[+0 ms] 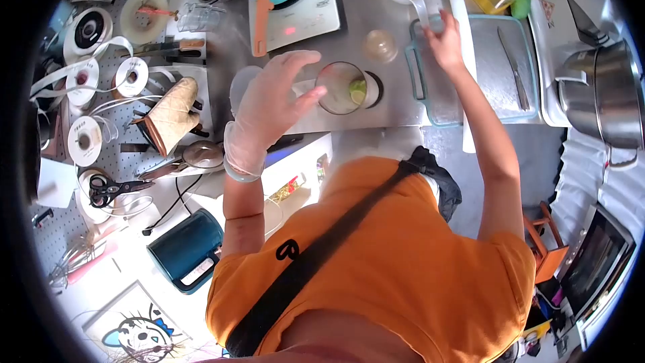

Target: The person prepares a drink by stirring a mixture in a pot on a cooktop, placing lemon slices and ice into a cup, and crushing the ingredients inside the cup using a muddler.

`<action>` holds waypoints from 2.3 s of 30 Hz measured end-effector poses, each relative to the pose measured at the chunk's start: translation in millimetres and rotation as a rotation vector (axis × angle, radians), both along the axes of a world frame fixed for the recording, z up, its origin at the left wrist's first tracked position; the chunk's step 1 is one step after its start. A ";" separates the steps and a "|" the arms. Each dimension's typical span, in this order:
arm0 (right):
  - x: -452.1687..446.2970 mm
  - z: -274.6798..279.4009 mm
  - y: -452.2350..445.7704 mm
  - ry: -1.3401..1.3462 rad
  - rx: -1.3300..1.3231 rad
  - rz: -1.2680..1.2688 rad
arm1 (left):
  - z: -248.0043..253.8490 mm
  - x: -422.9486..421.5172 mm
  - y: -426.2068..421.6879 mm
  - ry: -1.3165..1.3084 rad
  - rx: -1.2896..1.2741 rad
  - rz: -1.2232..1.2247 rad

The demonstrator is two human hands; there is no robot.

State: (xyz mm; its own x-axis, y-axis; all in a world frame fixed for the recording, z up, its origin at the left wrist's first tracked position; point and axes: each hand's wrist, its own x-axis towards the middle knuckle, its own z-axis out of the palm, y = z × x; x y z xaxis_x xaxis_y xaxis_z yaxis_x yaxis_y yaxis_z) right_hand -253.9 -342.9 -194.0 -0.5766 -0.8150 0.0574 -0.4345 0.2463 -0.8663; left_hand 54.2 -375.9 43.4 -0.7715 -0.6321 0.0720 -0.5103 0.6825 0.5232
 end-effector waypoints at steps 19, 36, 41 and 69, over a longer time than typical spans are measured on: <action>168.1 111.7 -253.5 0.892 0.099 0.851 | -122.9 83.7 -99.8 -0.073 -0.074 0.663; 184.4 113.3 -348.8 1.293 0.238 0.881 | -158.4 64.4 -170.6 -0.180 0.142 0.677; 183.2 168.3 -315.2 1.146 0.331 1.135 | -171.6 65.8 -170.5 -0.147 0.156 0.658; 191.2 168.1 -348.0 1.194 0.478 1.221 | -176.7 70.9 -174.0 -0.123 0.080 0.636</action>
